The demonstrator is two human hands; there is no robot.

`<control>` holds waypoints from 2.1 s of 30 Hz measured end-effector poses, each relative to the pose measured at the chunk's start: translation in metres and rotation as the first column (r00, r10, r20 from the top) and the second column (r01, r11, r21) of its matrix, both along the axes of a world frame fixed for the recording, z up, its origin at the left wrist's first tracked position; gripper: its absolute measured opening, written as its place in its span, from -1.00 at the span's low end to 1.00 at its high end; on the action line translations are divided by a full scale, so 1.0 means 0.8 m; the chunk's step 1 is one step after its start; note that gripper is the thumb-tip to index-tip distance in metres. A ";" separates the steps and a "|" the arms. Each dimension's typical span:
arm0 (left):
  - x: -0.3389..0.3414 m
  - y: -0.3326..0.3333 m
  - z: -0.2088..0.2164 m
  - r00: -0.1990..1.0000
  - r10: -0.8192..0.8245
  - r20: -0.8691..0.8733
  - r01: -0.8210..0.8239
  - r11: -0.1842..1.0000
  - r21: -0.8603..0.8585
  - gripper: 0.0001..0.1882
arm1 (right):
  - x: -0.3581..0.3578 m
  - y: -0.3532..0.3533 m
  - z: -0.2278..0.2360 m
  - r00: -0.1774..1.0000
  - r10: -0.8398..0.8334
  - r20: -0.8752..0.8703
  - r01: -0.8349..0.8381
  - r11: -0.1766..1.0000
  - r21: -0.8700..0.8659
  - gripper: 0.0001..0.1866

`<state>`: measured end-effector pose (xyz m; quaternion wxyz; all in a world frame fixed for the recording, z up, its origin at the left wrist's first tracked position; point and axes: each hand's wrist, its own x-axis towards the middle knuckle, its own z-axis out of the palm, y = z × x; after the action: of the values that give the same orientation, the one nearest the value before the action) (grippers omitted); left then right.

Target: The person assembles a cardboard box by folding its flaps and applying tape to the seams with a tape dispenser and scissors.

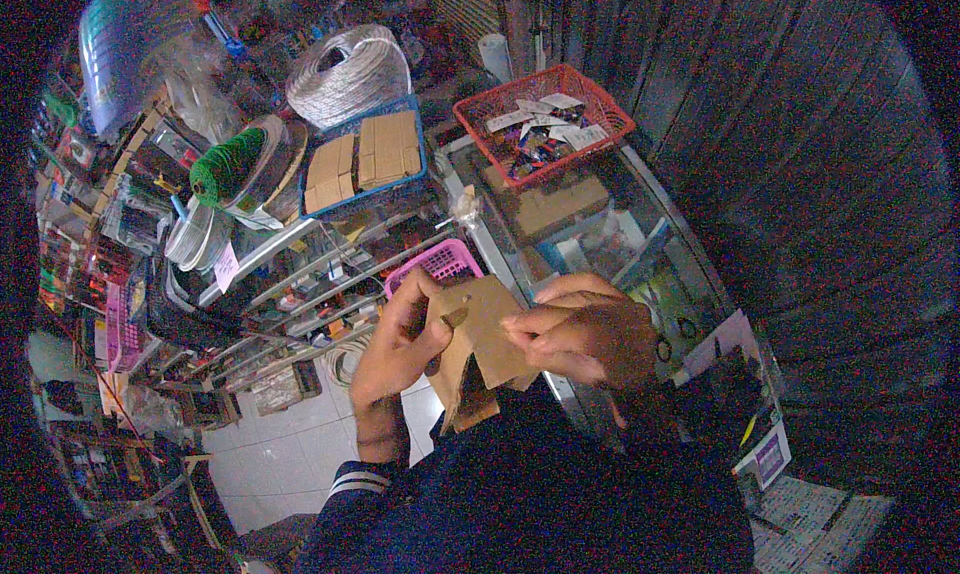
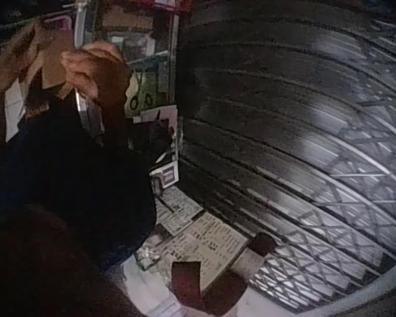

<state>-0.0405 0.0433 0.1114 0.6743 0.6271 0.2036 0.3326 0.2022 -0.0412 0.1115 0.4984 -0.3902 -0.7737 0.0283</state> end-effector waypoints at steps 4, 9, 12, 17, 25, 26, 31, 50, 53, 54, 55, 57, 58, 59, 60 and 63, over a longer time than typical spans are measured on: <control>-0.002 -0.001 0.005 1.000 -0.021 -0.010 0.022 0.999 0.040 -0.69 | 0.007 0.002 0.007 0.996 0.087 -0.023 -0.089 0.992 -0.090 -0.73; -0.007 -0.002 -0.008 0.999 -0.010 0.030 0.010 1.000 0.020 -0.68 | 0.014 0.004 0.035 0.985 0.160 -0.066 -0.172 0.946 -0.274 -0.55; -0.004 0.000 -0.009 0.998 -0.010 0.058 0.008 1.000 0.023 -0.68 | 0.010 0.006 0.029 0.980 0.160 -0.116 -0.183 0.955 -0.232 -0.47; -0.003 -0.004 -0.003 0.998 -0.004 0.056 0.005 1.000 -0.024 -0.68 | -0.006 0.010 0.029 0.974 0.139 -0.181 -0.156 0.984 -0.087 -0.57; -0.006 -0.006 -0.008 1.000 0.009 -0.014 -0.010 1.000 -0.027 -0.66 | -0.011 0.017 0.010 0.980 0.136 -0.143 -0.143 0.989 -0.042 -0.65; -0.005 -0.006 -0.006 1.000 0.007 -0.004 -0.008 1.000 -0.023 -0.65 | -0.011 0.017 0.009 0.974 0.157 -0.163 -0.166 0.985 -0.044 -0.70; -0.013 -0.007 -0.022 1.000 -0.025 -0.015 0.028 0.969 0.245 -0.57 | -0.019 0.024 0.001 0.970 0.165 -0.179 -0.164 0.986 0.016 -0.76; -0.042 -0.024 0.006 0.940 0.141 -0.311 0.186 0.552 0.813 -0.49 | -0.010 0.263 -0.232 0.807 -0.375 0.457 0.379 0.921 0.088 -0.82; -0.045 -0.021 0.004 0.928 0.192 -0.321 0.164 0.563 0.810 -0.51 | -0.010 0.248 -0.236 0.803 -0.336 0.493 0.412 0.910 -0.052 -0.80; -0.043 -0.020 0.003 0.927 0.203 -0.315 0.154 0.561 0.813 -0.51 | -0.011 0.243 -0.232 0.811 -0.311 0.496 0.433 0.888 -0.152 -0.76; -0.041 -0.020 0.002 0.931 0.197 -0.306 0.149 0.561 0.814 -0.51 | -0.011 0.237 -0.228 0.819 -0.288 0.496 0.452 0.856 -0.250 -0.73; -0.040 -0.021 0.008 0.936 0.203 -0.286 0.133 0.549 0.825 -0.51 | -0.023 0.229 -0.201 0.836 -0.252 0.488 0.444 0.832 -0.331 -0.64; -0.039 -0.021 0.008 0.939 0.196 -0.284 0.134 0.550 0.824 -0.50 | -0.029 0.220 -0.190 0.839 -0.242 0.487 0.431 0.842 -0.323 -0.58; -0.034 -0.020 0.009 0.944 0.178 -0.280 0.141 0.549 0.824 -0.50 | -0.027 0.214 -0.183 0.838 -0.243 0.488 0.429 0.847 -0.314 -0.53; -0.029 -0.019 0.009 0.948 0.160 -0.275 0.147 0.548 0.824 -0.50 | -0.026 0.219 -0.197 0.874 -0.309 0.375 0.403 0.893 -0.201 -0.40; -0.020 -0.017 0.010 0.957 0.148 -0.248 0.131 0.541 0.830 -0.50 | -0.030 0.228 -0.192 0.906 -0.333 0.261 0.373 0.920 -0.119 -0.36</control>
<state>-0.0567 0.0295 0.1196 0.2522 0.9132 0.1184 0.2973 0.1779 0.1414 -0.0422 0.3657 -0.5647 -0.7385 -0.0448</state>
